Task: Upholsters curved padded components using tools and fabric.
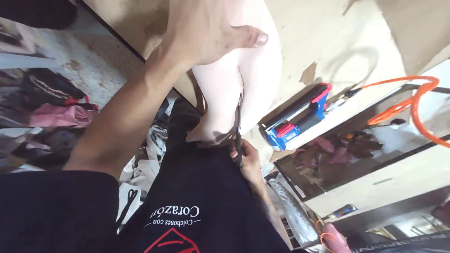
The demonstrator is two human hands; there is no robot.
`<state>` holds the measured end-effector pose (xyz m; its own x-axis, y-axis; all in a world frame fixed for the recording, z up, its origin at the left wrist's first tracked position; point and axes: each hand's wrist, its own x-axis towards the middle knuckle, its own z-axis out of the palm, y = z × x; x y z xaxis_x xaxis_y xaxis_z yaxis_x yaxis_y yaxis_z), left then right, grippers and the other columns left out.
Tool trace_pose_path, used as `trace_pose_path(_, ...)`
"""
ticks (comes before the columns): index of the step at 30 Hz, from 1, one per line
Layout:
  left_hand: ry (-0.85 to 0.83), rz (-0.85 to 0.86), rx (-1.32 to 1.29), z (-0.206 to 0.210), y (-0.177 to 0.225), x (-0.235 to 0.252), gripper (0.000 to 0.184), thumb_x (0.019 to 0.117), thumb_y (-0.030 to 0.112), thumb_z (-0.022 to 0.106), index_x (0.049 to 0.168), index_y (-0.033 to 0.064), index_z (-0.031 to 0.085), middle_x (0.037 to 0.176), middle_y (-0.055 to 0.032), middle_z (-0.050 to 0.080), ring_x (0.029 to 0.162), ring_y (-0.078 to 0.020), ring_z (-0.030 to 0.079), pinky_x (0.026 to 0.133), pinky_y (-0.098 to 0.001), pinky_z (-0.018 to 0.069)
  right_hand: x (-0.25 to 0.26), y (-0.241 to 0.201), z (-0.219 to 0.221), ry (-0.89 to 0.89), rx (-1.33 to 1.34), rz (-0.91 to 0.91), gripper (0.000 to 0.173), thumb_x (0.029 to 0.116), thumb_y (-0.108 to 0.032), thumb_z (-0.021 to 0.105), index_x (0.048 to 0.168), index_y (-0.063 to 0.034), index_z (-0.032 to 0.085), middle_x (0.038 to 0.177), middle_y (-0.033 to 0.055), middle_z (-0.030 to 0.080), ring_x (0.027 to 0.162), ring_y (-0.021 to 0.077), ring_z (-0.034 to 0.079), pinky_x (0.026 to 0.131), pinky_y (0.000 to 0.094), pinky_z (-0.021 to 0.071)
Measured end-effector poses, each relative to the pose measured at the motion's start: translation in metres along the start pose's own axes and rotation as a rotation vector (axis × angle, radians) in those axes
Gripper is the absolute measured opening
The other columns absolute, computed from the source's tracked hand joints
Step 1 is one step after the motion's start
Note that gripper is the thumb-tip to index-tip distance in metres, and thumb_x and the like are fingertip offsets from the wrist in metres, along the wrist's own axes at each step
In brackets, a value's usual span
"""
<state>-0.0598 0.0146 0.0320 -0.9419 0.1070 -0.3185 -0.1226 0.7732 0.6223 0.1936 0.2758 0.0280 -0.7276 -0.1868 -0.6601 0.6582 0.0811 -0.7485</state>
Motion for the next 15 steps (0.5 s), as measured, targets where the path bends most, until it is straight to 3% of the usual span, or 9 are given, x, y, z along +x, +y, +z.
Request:
trace_pose_path(3,-0.002,-0.003,0.021,0.003,0.001,0.005,0.086,0.0692,0.090,0.061,0.118,0.0203,0.072,0.108,-0.0022,0.072,0.108,-0.0194,0.066,0.096,-0.0559,0.0491,-0.001,0.003,-0.002,-0.017,0.004,-0.022,0.047,0.0874,-0.043,0.079,0.106,-0.0032,0.061,0.083,-0.0017,0.063,0.067,0.0050,0.059,0.057,0.0219,0.0504)
trace_pose_path(5,0.001,-0.004,0.015,0.005,0.003,0.004,0.085,0.0690,0.091,0.061,0.117,0.0219,0.072,0.108,-0.0010,0.072,0.108,-0.0187,0.066,0.096,-0.0561,0.0486,0.001,-0.003,-0.002,-0.012,-0.014,-0.033,0.054,0.0850,-0.050,0.080,0.105,-0.0034,0.062,0.083,-0.0022,0.063,0.067,0.0038,0.058,0.056,0.0206,0.0491)
trace_pose_path(9,0.016,-0.006,0.000,0.007,0.003,0.003,0.080,0.0692,0.090,0.062,0.111,0.0224,0.074,0.101,0.0001,0.072,0.102,-0.0176,0.067,0.091,-0.0554,0.0505,0.003,-0.012,-0.002,0.012,-0.005,-0.013,0.054,0.0848,-0.049,0.081,0.104,-0.0013,0.063,0.078,0.0000,0.062,0.062,0.0063,0.056,0.052,0.0228,0.0474)
trace_pose_path(13,-0.003,0.030,0.057,0.002,-0.009,0.011,0.084,0.0769,0.088,0.055,0.132,0.0272,0.067,0.126,-0.0007,0.070,0.122,-0.0204,0.062,0.106,-0.0551,0.0455,-0.004,-0.011,-0.011,-0.008,-0.088,-0.034,0.051,0.0820,-0.047,0.083,0.102,-0.0040,0.063,0.082,-0.0013,0.064,0.067,0.0049,0.058,0.056,0.0216,0.0494)
trace_pose_path(15,-0.004,0.027,0.036,0.005,-0.003,0.007,0.082,0.0762,0.088,0.057,0.130,0.0268,0.069,0.123,0.0002,0.071,0.120,-0.0193,0.063,0.104,-0.0549,0.0463,-0.001,-0.017,-0.008,-0.001,-0.079,-0.012,0.052,0.0831,-0.049,0.081,0.103,-0.0036,0.064,0.080,-0.0021,0.064,0.064,0.0047,0.057,0.054,0.0220,0.0483)
